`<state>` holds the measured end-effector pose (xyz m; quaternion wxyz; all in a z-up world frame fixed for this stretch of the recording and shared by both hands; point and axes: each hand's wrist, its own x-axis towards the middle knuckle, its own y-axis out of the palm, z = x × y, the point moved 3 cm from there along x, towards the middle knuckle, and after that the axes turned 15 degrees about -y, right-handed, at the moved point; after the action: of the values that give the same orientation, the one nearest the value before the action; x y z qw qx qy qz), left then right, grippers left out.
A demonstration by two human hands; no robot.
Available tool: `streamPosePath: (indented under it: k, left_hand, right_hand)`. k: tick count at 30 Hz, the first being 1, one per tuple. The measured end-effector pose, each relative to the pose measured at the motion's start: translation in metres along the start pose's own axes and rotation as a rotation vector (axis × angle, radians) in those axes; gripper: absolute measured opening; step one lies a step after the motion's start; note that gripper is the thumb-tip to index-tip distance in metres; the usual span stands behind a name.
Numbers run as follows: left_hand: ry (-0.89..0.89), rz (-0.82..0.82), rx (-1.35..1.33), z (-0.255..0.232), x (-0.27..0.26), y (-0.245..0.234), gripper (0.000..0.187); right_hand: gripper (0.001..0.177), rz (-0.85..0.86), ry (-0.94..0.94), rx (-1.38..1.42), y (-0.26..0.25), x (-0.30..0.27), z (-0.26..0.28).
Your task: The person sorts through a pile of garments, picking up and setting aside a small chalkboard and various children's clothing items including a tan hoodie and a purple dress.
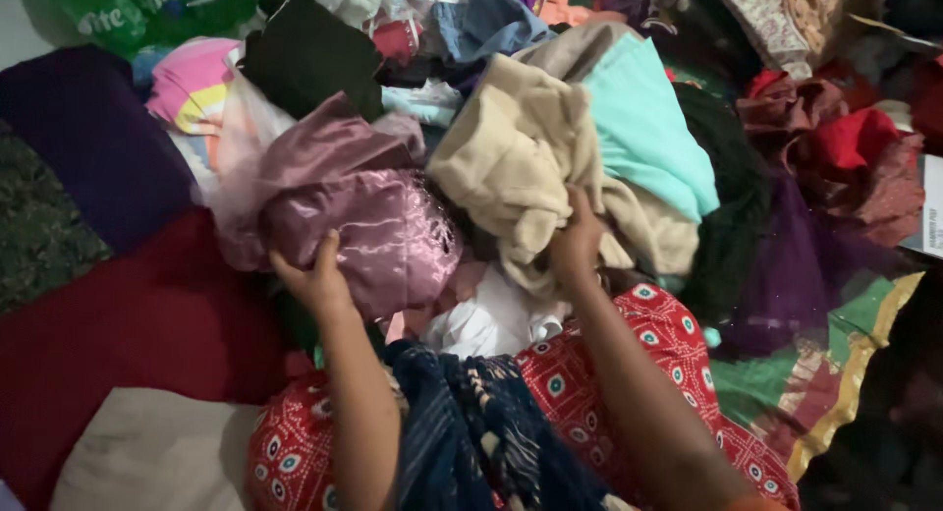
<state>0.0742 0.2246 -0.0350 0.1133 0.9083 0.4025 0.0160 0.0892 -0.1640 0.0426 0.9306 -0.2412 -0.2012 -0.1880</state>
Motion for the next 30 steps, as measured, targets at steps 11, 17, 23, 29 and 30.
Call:
streamPosePath:
  k: [11, 17, 23, 29, 30]
  left_hand:
    - [-0.53, -0.182, 1.216, -0.012, -0.024, -0.022, 0.086]
    - [-0.277, -0.336, 1.081, -0.054, -0.073, -0.014, 0.099]
    - [0.288, 0.103, 1.278, -0.095, -0.194, 0.033, 0.102]
    - [0.343, 0.681, 1.512, -0.028, -0.228, 0.041, 0.1]
    - [0.295, 0.736, 1.539, -0.015, -0.226, 0.042, 0.101]
  right_hand:
    - [0.072, 0.585, -0.102, -0.348, 0.024, -0.062, -0.015]
    - [0.076, 0.606, -0.325, -0.303, -0.039, -0.11, -0.015]
    - [0.087, 0.406, -0.486, -0.533, -0.055, -0.13, 0.037]
    - [0.084, 0.701, -0.291, -0.711, -0.037, -0.138, 0.045]
    - [0.082, 0.787, -0.221, -0.668, -0.034, -0.139, 0.037]
